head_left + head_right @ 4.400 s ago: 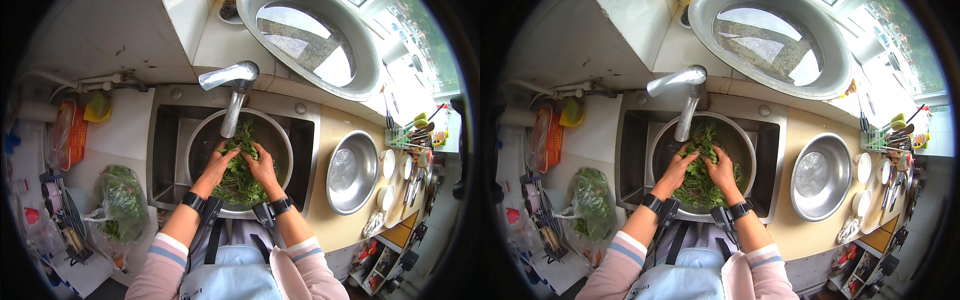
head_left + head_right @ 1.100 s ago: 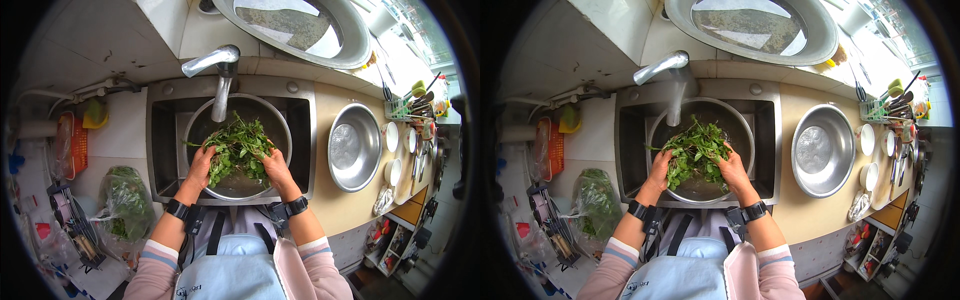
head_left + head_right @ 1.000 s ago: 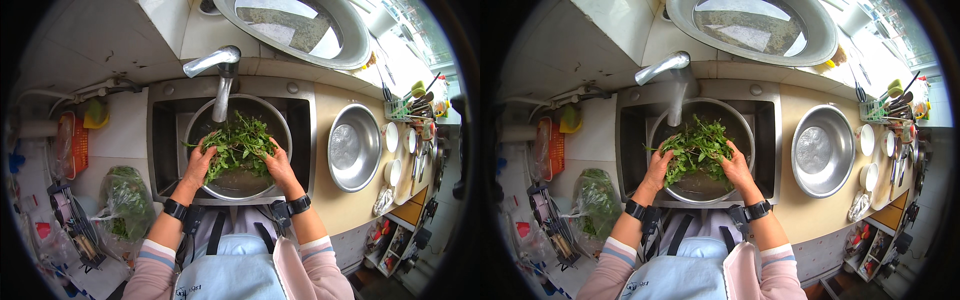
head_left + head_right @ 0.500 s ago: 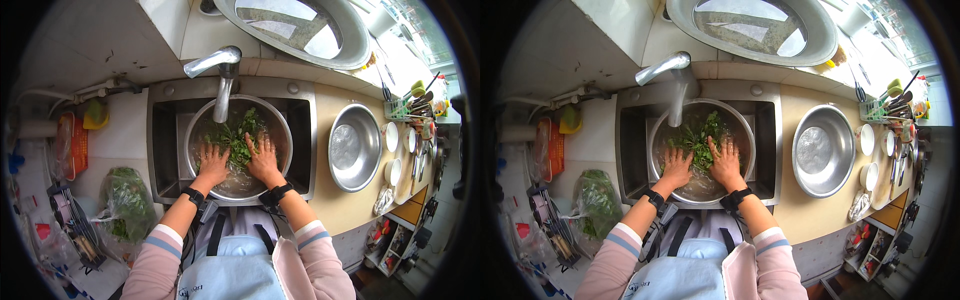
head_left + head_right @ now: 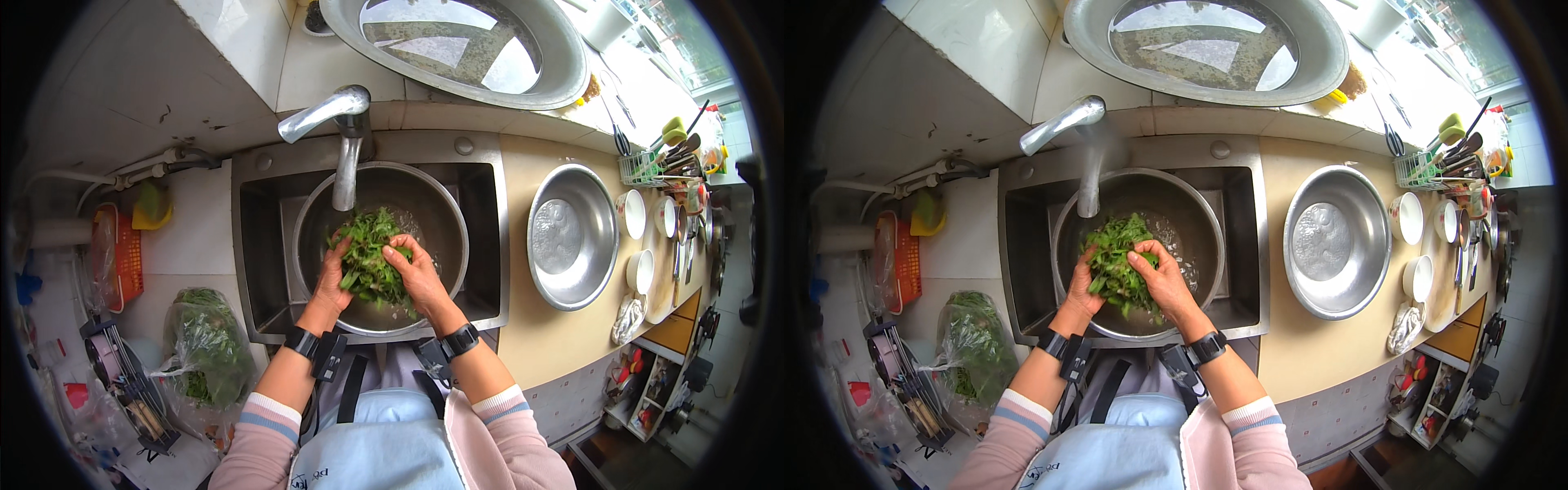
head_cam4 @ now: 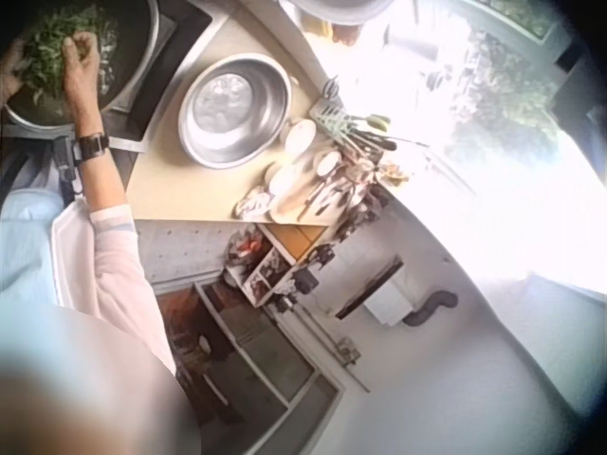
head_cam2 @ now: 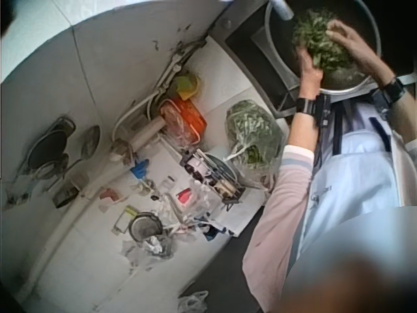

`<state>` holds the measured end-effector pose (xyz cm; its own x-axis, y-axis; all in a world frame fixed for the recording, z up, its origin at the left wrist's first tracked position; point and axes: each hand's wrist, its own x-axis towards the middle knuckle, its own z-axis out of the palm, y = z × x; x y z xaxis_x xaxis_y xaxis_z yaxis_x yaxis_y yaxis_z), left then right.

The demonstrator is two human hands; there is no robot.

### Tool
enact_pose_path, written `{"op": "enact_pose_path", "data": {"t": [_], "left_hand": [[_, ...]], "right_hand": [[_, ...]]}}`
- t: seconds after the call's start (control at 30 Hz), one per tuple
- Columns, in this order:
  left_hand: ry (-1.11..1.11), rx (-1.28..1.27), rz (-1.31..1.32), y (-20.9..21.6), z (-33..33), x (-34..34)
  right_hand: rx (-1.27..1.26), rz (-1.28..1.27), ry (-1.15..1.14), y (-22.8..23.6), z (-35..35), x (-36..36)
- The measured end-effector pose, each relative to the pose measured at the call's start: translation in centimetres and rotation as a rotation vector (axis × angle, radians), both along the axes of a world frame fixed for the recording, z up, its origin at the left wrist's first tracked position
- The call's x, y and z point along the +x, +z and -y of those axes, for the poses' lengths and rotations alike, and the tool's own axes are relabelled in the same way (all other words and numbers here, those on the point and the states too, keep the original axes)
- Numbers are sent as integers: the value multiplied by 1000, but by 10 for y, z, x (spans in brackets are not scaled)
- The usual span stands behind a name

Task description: The person checks a steamer pot on an induction cooktop, then moves to the sink to wash leafy greens. They fill a bowl with water, remove greens from a plastic bag, and wash them by hand in the sink, transferring the cleaned greens to another bowl.

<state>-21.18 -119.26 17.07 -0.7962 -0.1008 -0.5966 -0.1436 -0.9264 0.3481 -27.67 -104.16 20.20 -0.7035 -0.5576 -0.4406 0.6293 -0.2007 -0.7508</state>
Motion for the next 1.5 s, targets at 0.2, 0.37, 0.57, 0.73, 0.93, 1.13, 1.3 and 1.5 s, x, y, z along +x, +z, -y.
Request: {"op": "enact_pose_path", "data": {"t": [0.2,0.37,0.57,0.73,0.93,1.13,1.3,1.5], "left_hand": [[-53,-321,50,25,15,3],[-313,-1093,55,5,21,10],[-1108,-2044,186,-32,-4,16],[-1122,-2044,184,-34,3,9],[-398,-951,422,-36,8,-4],[-83,-125,130,-3,15,3],[-45,-220,149,34,28,9],[-637,-1439,115,21,24,15]], "right_hand": [[154,-161,1,-10,-19,-11],[712,-721,176,-38,-30,-22],[1164,-1111,692,-58,-4,2],[1198,-1325,682,-60,-10,-12],[918,-733,264,-59,-7,-14],[76,215,-56,-29,-14,-15],[-2,131,-91,-2,-31,-26],[633,-662,106,-19,-25,-23]]}}
